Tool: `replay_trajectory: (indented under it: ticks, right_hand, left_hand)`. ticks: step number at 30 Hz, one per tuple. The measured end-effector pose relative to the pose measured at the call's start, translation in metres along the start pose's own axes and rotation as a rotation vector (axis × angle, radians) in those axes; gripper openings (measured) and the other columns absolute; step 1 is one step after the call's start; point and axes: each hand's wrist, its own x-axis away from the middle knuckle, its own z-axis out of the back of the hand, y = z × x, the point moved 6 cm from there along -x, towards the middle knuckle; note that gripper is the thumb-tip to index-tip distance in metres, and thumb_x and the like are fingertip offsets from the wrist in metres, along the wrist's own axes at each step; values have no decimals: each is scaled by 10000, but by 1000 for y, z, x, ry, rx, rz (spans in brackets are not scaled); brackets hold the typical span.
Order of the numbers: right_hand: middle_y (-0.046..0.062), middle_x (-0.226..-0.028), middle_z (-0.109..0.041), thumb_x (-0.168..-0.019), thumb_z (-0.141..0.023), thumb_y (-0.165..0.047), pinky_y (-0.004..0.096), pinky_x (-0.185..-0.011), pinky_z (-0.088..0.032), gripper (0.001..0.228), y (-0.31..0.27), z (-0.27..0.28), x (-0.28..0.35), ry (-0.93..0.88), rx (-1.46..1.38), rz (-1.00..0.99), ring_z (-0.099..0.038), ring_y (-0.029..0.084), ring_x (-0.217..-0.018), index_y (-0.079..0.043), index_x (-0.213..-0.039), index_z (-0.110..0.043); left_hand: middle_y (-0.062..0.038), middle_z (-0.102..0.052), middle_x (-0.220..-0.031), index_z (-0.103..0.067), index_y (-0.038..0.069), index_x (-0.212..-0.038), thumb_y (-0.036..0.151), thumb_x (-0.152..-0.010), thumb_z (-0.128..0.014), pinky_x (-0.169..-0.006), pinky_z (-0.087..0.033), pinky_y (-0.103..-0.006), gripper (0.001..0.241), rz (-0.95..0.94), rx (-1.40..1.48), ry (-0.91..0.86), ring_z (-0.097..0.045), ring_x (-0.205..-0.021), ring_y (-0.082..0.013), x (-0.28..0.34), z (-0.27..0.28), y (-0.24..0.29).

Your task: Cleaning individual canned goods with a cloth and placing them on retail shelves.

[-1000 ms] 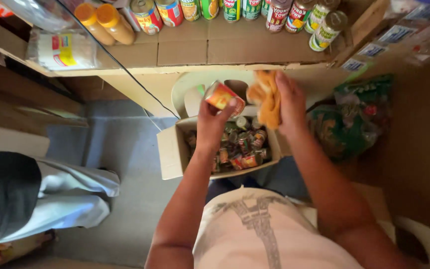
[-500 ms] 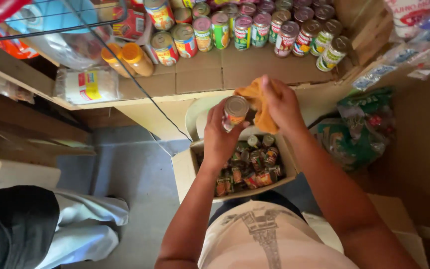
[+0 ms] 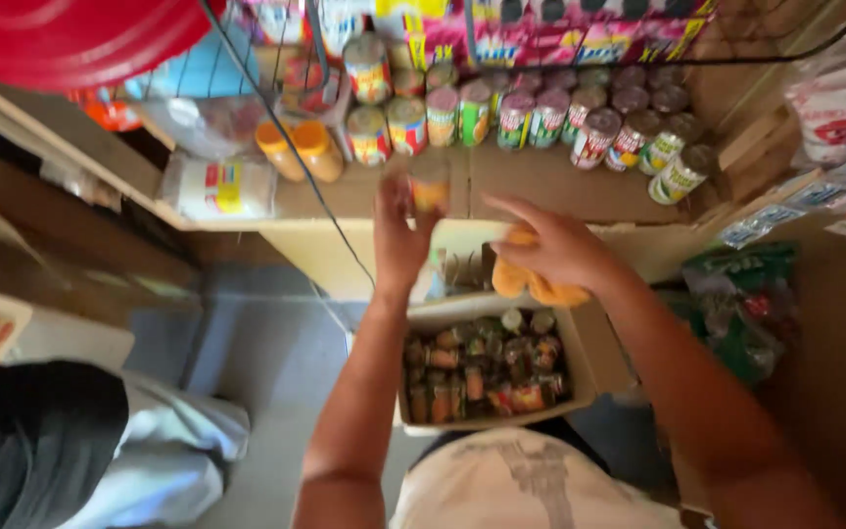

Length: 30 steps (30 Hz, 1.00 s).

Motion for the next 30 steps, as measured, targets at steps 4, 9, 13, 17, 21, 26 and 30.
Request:
replay_trajectory:
  ticks: [4, 9, 13, 17, 21, 26, 30]
  right_hand:
    - [152, -1567, -488, -855, -784, -273, 373, -1083, -434, 899, -20, -17, -63, -104, 152, 350, -515, 247, -1386, -128, -1611, -322]
    - [183, -1618, -409, -844, -836, -266, 386, -1170, -342, 1016, -31, -52, -153, -223, 2, 429, -421, 279, -1479, -86, -1626, -213]
    - [144, -1613, -418, -768, -783, -242, 319, -1119, -406, 1081, -36, -70, -188, -212, -120, 213, -516, 229, -1395, -117, -1642, -161]
    - [191, -1659, -385, -806, -833, -185, 316, -1190, -323, 1054, 1, -92, -246, -157, -172, 381, -399, 233, -1509, -39, -1629, -191]
    - [193, -1642, -402, -817, -822, -181, 312, -1157, -360, 1050, -16, -86, -245, -164, -155, 363, -447, 220, -1465, -39, -1638, -182]
    - [104, -1492, -609, -789, -755, -166, 273, -897, -528, 1005, -34, -76, -226, -240, -206, 147, -659, 147, -991, -100, -1640, -223]
    - [103, -1490, -605, -827, -774, -157, 255, -899, -536, 937, -31, -71, -225, -213, -235, 243, -673, 86, -1035, -77, -1621, -283]
  left_hand:
    - [-84, -638, -1201, -490, 58, -1391, 14, -828, -853, -920, -541, -368, 671, -155, -4, 48, -604, -1120, -213, -56, 4, -1]
    - [-69, -625, -1264, -439, 93, -1444, 29, -842, -805, -933, -565, -353, 708, -171, 126, 107, -609, -1186, -198, -125, 15, -29]
    - [-118, -665, -1227, -495, 108, -1447, 47, -825, -847, -952, -549, -392, 718, -263, -205, 255, -659, -1138, -275, -151, 29, -33]
    - [-163, -663, -1223, -612, 101, -1277, 84, -676, -897, -913, -555, -430, 666, -256, -436, 383, -654, -1125, -363, -178, 36, -29]
    - [-159, -662, -1216, -609, 100, -1311, 116, -696, -904, -916, -549, -444, 682, -199, -412, 405, -664, -1097, -358, -186, 39, -49]
    - [-148, -670, -1226, -571, 114, -1348, 225, -763, -899, -905, -549, -447, 680, -82, -477, 392, -673, -1111, -344, -176, 42, -34]
    - [-136, -689, -1218, -553, 122, -1323, 255, -773, -896, -897, -530, -473, 661, -31, -568, 369, -662, -1134, -363, -169, 38, -11]
